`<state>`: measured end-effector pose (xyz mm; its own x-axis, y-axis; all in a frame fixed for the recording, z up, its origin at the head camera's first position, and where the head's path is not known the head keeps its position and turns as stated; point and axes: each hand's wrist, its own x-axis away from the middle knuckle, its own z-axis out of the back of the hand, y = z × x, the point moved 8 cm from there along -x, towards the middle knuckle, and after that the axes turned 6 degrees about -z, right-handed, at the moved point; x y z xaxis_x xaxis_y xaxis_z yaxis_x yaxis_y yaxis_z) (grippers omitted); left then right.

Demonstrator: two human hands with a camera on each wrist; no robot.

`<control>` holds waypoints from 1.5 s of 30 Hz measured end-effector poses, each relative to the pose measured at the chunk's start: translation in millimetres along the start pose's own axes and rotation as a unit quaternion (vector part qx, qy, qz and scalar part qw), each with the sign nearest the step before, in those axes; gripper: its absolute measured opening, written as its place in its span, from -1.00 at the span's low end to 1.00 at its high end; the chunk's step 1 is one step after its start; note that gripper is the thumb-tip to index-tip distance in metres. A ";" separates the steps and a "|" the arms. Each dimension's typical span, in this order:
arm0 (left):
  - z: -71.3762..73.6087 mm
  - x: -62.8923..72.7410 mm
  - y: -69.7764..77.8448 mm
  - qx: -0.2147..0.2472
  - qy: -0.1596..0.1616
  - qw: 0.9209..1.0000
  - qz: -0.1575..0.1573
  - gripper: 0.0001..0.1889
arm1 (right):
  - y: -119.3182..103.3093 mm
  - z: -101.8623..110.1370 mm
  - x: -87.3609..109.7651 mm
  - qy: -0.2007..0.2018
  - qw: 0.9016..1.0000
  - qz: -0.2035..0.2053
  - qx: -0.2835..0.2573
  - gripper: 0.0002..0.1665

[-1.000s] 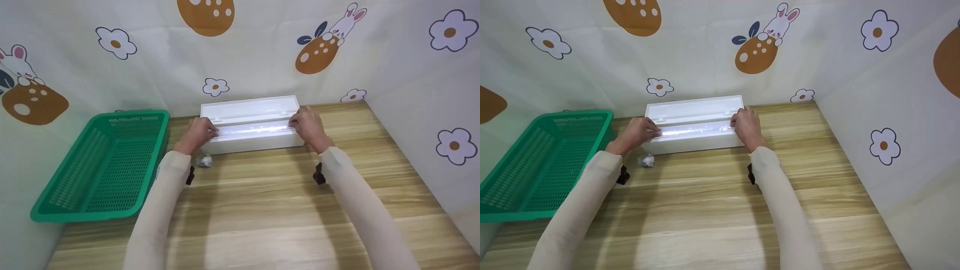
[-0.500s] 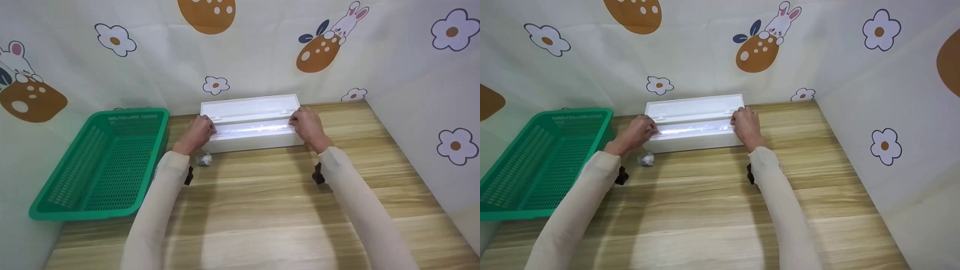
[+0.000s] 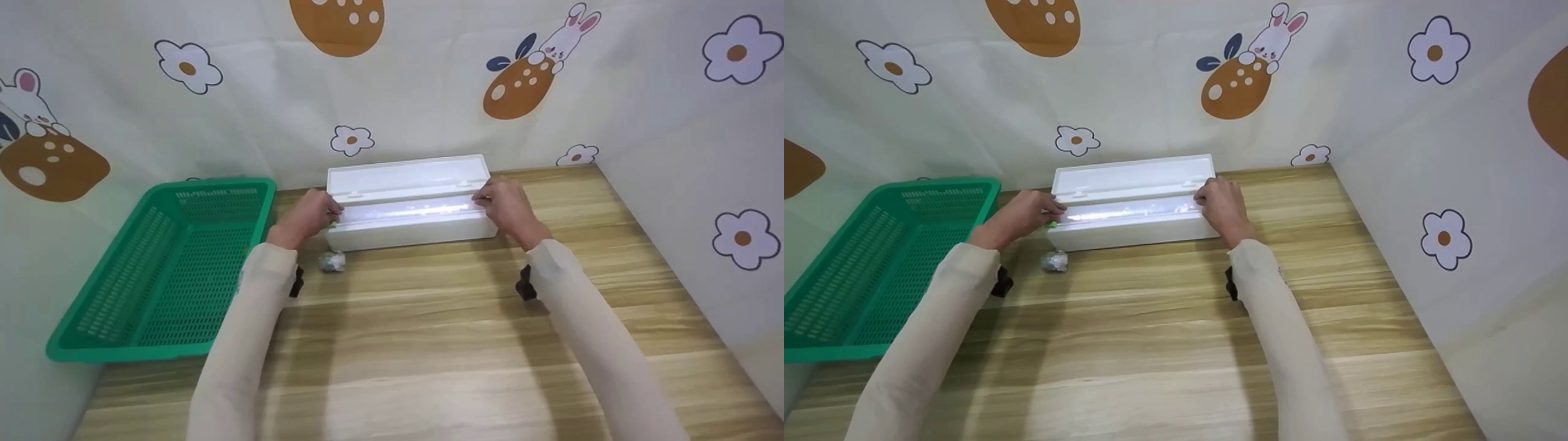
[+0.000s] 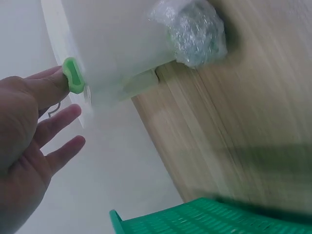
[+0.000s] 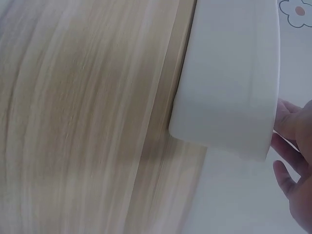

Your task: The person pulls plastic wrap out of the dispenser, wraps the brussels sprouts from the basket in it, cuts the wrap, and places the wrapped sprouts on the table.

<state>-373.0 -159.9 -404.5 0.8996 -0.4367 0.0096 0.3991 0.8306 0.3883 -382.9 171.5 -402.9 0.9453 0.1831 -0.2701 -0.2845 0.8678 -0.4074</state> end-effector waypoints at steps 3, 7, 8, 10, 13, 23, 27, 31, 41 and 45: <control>-0.1 -1.2 -0.5 -0.030 -0.004 1.000 0.007 -0.76 | -0.6 -0.9 0.8 -0.002 1.000 0.009 -0.007 -0.86; 1.1 -3.5 1.6 -0.078 -0.001 0.997 0.007 -0.79 | -2.0 -0.5 1.1 0.009 1.000 0.023 -0.015 -0.87; 1.6 -4.1 2.9 -0.087 0.000 0.996 0.005 -0.79 | -1.9 -0.3 1.1 0.010 1.000 0.024 -0.016 -0.87; 2.9 -5.5 4.7 -0.098 0.004 0.995 0.003 -0.80 | -1.5 0.2 1.1 0.007 1.000 0.021 -0.021 -0.87; 4.0 -6.9 6.6 -0.101 0.010 0.995 -0.001 -0.84 | 0.1 0.5 1.0 -0.001 0.999 0.011 -0.037 -0.87; -0.3 -7.4 4.0 -0.101 -0.032 0.994 0.010 -0.85 | 11.6 0.8 0.2 -0.020 0.994 -0.036 -0.101 -0.84; -3.4 -7.5 1.2 -0.096 -0.061 0.993 0.019 -0.81 | 18.6 1.6 0.7 -0.020 0.990 -0.063 -0.124 -0.82; -4.2 -8.3 -1.3 -0.086 -0.051 0.995 0.019 -0.83 | 23.2 2.7 1.4 -0.021 0.987 -0.078 -0.137 -0.81; 2.3 -7.5 -0.6 -0.011 0.036 0.999 0.001 -0.76 | 21.2 3.4 0.2 -0.065 0.992 -0.053 -0.090 -0.79; 2.0 -4.8 -2.2 -0.016 0.024 1.000 0.002 -0.75 | 17.1 6.6 -0.6 -0.069 0.995 -0.026 -0.059 -0.79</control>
<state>-378.6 -160.3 -403.6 0.9087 -0.4162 -0.0335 0.3996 0.8435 0.3589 -387.2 189.3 -404.0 0.9696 0.2093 -0.1266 -0.2446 0.8184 -0.5201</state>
